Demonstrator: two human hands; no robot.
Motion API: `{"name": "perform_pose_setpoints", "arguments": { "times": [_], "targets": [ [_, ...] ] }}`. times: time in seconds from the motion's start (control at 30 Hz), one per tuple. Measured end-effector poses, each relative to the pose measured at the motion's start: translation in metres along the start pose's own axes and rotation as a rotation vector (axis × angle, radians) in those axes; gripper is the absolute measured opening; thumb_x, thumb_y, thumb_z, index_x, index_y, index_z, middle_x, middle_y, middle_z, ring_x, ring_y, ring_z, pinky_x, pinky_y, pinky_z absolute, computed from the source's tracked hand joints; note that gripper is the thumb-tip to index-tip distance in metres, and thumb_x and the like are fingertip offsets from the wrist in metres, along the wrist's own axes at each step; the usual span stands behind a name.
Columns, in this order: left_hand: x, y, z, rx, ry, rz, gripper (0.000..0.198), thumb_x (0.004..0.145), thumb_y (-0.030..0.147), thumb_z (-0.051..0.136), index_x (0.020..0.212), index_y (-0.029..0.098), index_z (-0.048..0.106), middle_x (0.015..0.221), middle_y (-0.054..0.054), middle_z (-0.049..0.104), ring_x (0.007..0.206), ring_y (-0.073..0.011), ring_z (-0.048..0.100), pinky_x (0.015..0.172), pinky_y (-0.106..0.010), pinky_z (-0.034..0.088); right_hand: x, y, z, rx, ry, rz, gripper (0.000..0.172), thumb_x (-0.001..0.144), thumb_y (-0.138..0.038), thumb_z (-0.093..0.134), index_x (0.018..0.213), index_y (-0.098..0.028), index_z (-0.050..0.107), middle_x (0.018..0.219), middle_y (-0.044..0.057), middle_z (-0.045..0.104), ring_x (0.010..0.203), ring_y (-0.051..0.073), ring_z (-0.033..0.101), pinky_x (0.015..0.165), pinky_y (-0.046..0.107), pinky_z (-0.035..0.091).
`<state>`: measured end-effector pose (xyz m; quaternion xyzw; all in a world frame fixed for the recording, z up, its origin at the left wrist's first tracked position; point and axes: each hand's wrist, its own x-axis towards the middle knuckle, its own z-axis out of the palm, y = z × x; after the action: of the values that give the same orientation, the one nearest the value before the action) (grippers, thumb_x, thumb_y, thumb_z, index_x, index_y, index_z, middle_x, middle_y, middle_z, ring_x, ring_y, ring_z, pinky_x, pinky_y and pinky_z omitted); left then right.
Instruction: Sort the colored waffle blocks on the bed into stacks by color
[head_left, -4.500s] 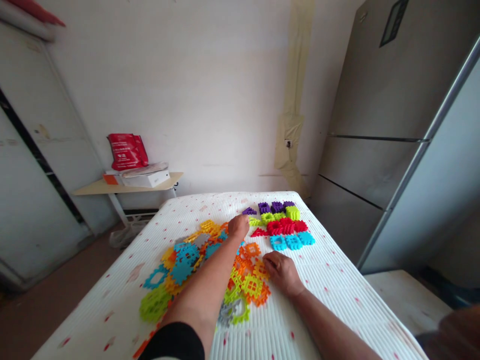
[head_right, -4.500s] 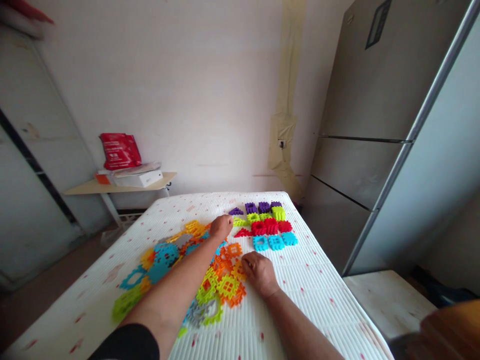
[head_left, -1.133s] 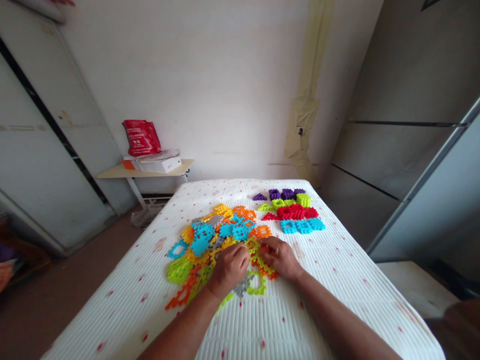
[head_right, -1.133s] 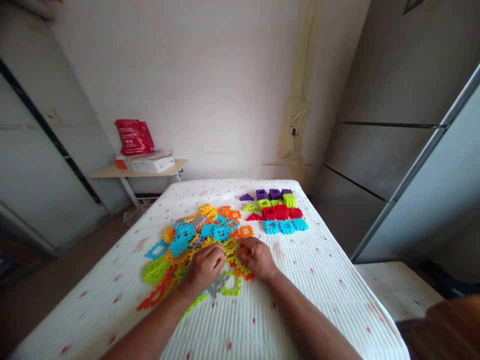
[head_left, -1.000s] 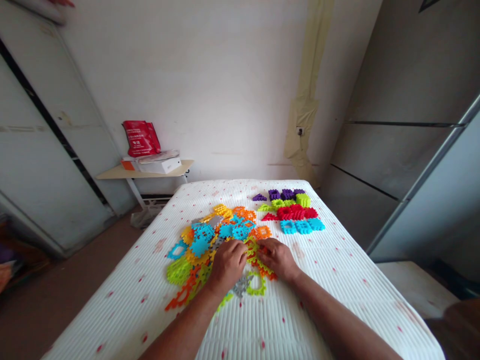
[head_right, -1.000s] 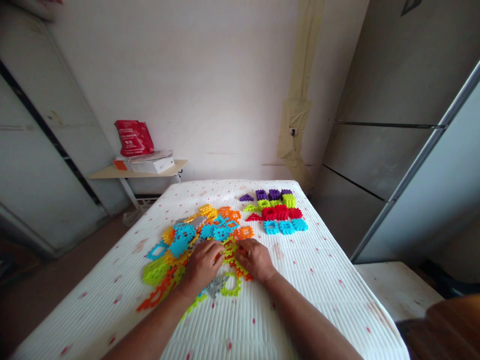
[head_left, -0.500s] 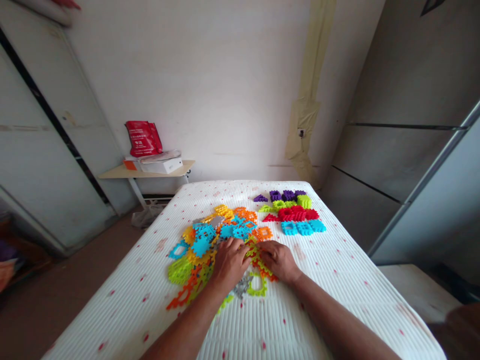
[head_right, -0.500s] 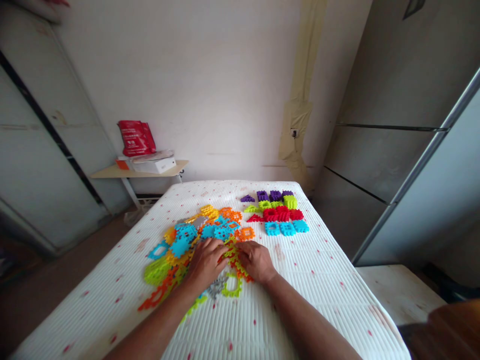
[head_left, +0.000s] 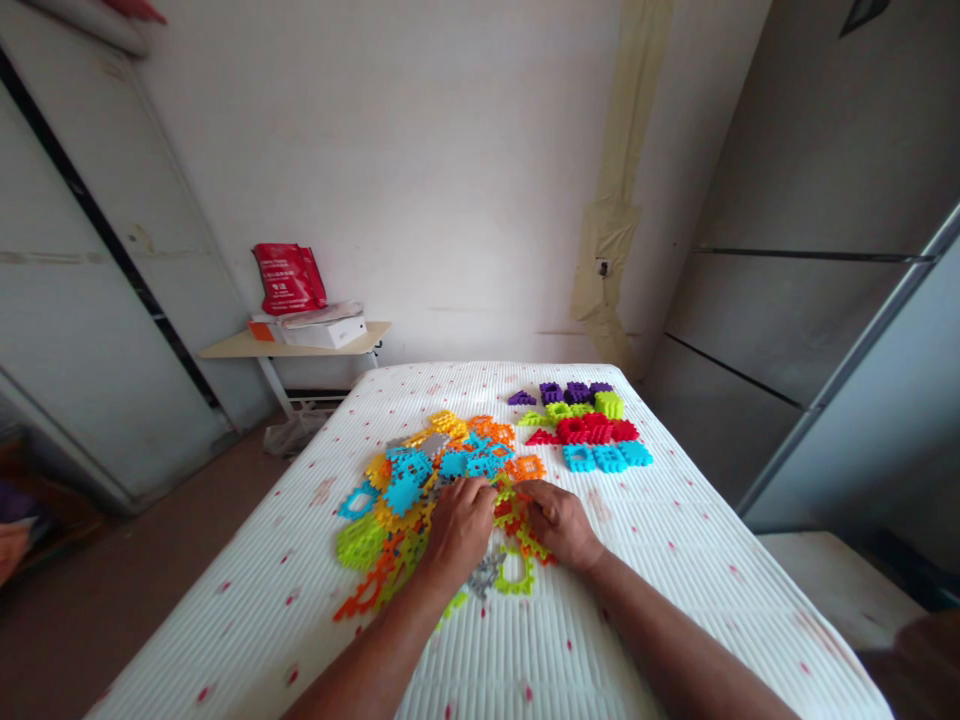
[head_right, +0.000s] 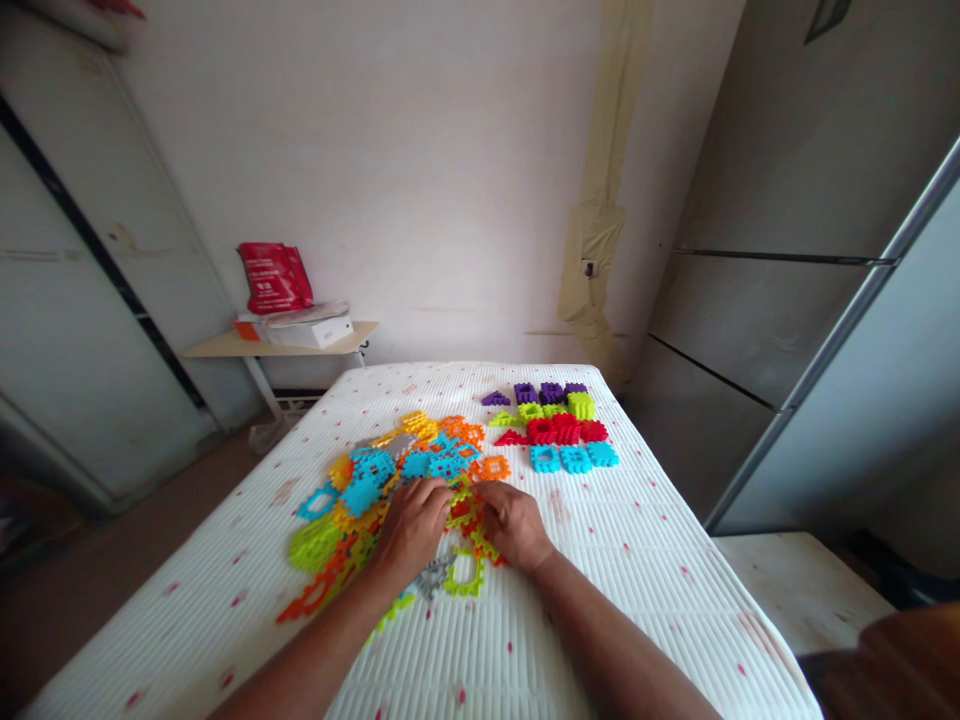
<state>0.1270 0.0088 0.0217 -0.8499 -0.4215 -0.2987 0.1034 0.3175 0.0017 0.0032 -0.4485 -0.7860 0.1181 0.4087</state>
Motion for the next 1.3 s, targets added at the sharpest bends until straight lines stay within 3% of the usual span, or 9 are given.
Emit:
{"name": "perform_pose_setpoints", "arguments": {
  "times": [0.2, 0.37, 0.67, 0.93, 1.1, 1.3],
  "targets": [
    [-0.001, -0.005, -0.002, -0.051, 0.141, -0.006, 0.022, 0.086, 0.012, 0.041, 0.091, 0.019, 0.061, 0.081, -0.005, 0.064, 0.08, -0.0195, 0.057, 0.074, -0.035, 0.044, 0.0, 0.002, -0.002, 0.001, 0.037, 0.026, 0.032, 0.082, -0.019, 0.048, 0.112, -0.022, 0.06, 0.108, 0.007, 0.066, 0.098, 0.017, 0.062, 0.085, 0.031, 0.05],
    [-0.002, -0.007, 0.001, -0.211, 0.243, -0.019, 0.027, 0.088, 0.013, 0.038, 0.098, 0.02, 0.062, 0.085, -0.005, 0.066, 0.082, -0.0162, 0.06, 0.073, -0.03, 0.048, 0.0, 0.001, 0.0, 0.031, 0.029, 0.058, 0.027, 0.084, -0.026, 0.049, 0.108, -0.021, 0.062, 0.103, 0.008, 0.068, 0.093, 0.018, 0.063, 0.082, 0.031, 0.049],
    [-0.003, -0.008, 0.007, -0.324, 0.256, -0.065, 0.026, 0.087, 0.014, 0.041, 0.097, 0.021, 0.063, 0.086, -0.004, 0.068, 0.082, -0.0146, 0.062, 0.075, -0.028, 0.05, -0.001, -0.01, 0.001, 0.468, -0.056, 0.238, 0.028, 0.078, -0.025, 0.053, 0.103, -0.019, 0.062, 0.081, 0.001, 0.065, 0.066, 0.012, 0.057, 0.061, 0.023, 0.046],
    [-0.002, -0.004, 0.004, -0.317, 0.144, -0.09, 0.032, 0.081, 0.022, 0.055, 0.113, 0.022, 0.056, 0.095, -0.006, 0.065, 0.09, -0.0188, 0.06, 0.08, -0.034, 0.051, 0.003, -0.009, 0.001, 0.775, 0.036, 0.437, 0.037, 0.068, -0.04, 0.062, 0.097, -0.019, 0.057, 0.066, -0.003, 0.056, 0.054, 0.009, 0.047, 0.05, 0.021, 0.038],
    [-0.001, -0.002, 0.001, -0.301, 0.139, -0.065, 0.044, 0.074, 0.02, 0.063, 0.117, 0.024, 0.054, 0.107, -0.007, 0.062, 0.101, -0.0217, 0.058, 0.089, -0.038, 0.049, 0.007, -0.011, -0.006, 0.865, 0.037, 0.44, 0.038, 0.064, -0.04, 0.064, 0.095, -0.019, 0.056, 0.06, -0.005, 0.051, 0.049, 0.009, 0.041, 0.048, 0.021, 0.034],
    [-0.001, -0.002, -0.001, -0.274, 0.185, 0.036, 0.045, 0.077, 0.018, 0.059, 0.121, 0.022, 0.053, 0.11, -0.008, 0.061, 0.102, -0.0205, 0.058, 0.09, -0.036, 0.05, 0.007, -0.011, -0.007, 0.893, 0.021, 0.465, 0.04, 0.063, -0.039, 0.065, 0.096, -0.019, 0.058, 0.059, -0.005, 0.052, 0.049, 0.008, 0.042, 0.049, 0.022, 0.035]
  ]
}}
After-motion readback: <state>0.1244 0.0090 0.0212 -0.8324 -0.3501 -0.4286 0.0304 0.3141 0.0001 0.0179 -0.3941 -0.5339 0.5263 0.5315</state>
